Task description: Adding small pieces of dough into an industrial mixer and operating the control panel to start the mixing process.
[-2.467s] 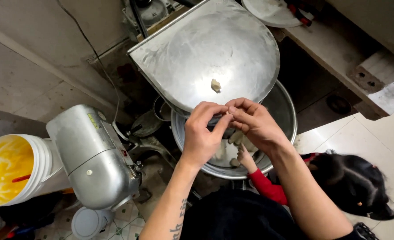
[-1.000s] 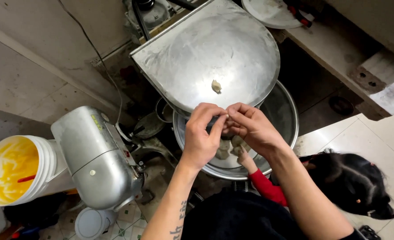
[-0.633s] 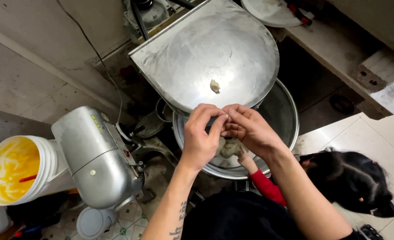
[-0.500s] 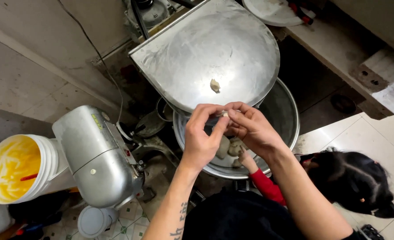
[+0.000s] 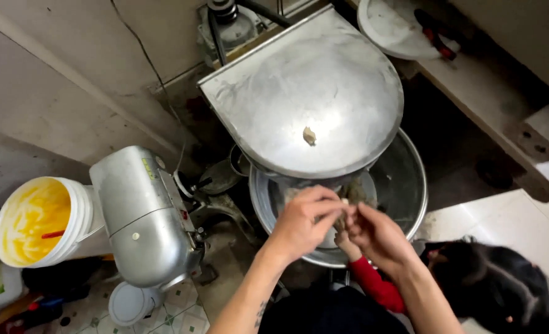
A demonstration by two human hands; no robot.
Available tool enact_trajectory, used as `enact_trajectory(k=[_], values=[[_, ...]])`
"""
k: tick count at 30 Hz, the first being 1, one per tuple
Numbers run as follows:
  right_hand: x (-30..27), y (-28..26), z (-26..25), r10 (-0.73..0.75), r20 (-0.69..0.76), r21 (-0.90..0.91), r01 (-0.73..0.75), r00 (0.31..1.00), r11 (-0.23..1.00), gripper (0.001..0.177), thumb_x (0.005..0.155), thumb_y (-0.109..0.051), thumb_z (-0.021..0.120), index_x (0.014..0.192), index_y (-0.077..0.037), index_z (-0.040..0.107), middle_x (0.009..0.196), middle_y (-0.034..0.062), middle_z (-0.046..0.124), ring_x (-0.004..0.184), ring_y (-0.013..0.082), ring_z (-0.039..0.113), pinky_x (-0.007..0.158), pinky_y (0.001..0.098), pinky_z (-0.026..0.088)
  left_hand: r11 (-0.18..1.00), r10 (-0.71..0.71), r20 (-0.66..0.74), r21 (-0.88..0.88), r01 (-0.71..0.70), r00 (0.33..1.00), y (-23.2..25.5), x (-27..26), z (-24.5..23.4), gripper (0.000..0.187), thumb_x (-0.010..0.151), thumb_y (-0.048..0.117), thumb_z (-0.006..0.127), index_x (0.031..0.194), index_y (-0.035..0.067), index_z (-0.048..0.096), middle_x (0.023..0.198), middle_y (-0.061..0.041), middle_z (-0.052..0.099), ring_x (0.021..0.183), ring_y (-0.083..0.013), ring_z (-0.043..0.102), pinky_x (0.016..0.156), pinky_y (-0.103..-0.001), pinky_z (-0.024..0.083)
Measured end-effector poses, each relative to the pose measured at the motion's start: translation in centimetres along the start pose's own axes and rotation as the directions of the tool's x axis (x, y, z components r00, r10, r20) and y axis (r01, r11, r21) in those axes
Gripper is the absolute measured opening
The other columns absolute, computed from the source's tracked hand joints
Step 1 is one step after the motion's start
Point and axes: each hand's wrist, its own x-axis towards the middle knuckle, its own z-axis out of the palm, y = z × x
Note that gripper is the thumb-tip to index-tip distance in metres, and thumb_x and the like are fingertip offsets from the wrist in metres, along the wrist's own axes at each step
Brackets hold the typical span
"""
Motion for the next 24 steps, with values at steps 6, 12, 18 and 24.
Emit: enact_trajectory(k=[6,12,18,24], values=[[0.7,3.8,-5.0,0.104,-0.052,0.216,-0.09,0.993,0.972,0.031,0.113,-0.031,0.052,0.09,-0.011,0.055,0.082,0.0019,0.051,0.076,0.0174,0.057,0.069,0.0287,0.045,0.976,-0.056,0.154,-0.198,0.086,0.986,-0.6,-1.2,1.1,0.016,0.097,0.003,0.067,0.106,0.009,0.079,0.102,-0.013,0.079,0.1,-0.0375,0.075,0.089,-0.046,0.061],[1.1,5.5,-9.6,0.155,-0.281,0.21,-0.097,0.947,0.973,0.02,0.11,-0.027,0.054,0.098,-0.011,0.056,0.084,0.0012,0.056,0.074,0.0188,0.061,0.067,0.031,0.047,0.974,-0.227,-0.223,-0.057,0.22,0.948,-3.0,0.2,-0.4,0.017,0.097,0.008,0.07,0.107,0.015,0.083,0.087,-0.006,0.08,0.085,-0.0264,0.078,0.077,-0.037,0.06],[0.5,-0.6,-2.1,-0.081,-0.209,-0.032,0.076,0.975,0.997,0.016,0.109,-0.016,0.058,0.114,-0.001,0.062,0.092,0.0114,0.063,0.078,0.0226,0.067,0.064,0.0303,0.055,0.954,-0.126,-0.394,0.202,0.22,0.911,-2.6,5.9,-1.6,0.022,0.103,0.008,0.063,0.121,0.004,0.075,0.101,-0.012,0.07,0.097,-0.0318,0.07,0.086,-0.043,0.058],[-0.9,-3.3,-0.1,-0.128,-0.127,-0.115,0.114,0.984,0.987,0.021,0.109,-0.016,0.056,0.116,0.0,0.066,0.088,0.01,0.066,0.075,0.0195,0.069,0.06,0.0274,0.056,0.862,-0.311,-0.218,0.346,0.371,0.925,-3.2,8.3,-0.3,0.037,0.107,0.015,0.057,0.139,-0.003,0.065,0.117,-0.016,0.06,0.115,-0.0375,0.058,0.098,-0.05,0.048]])
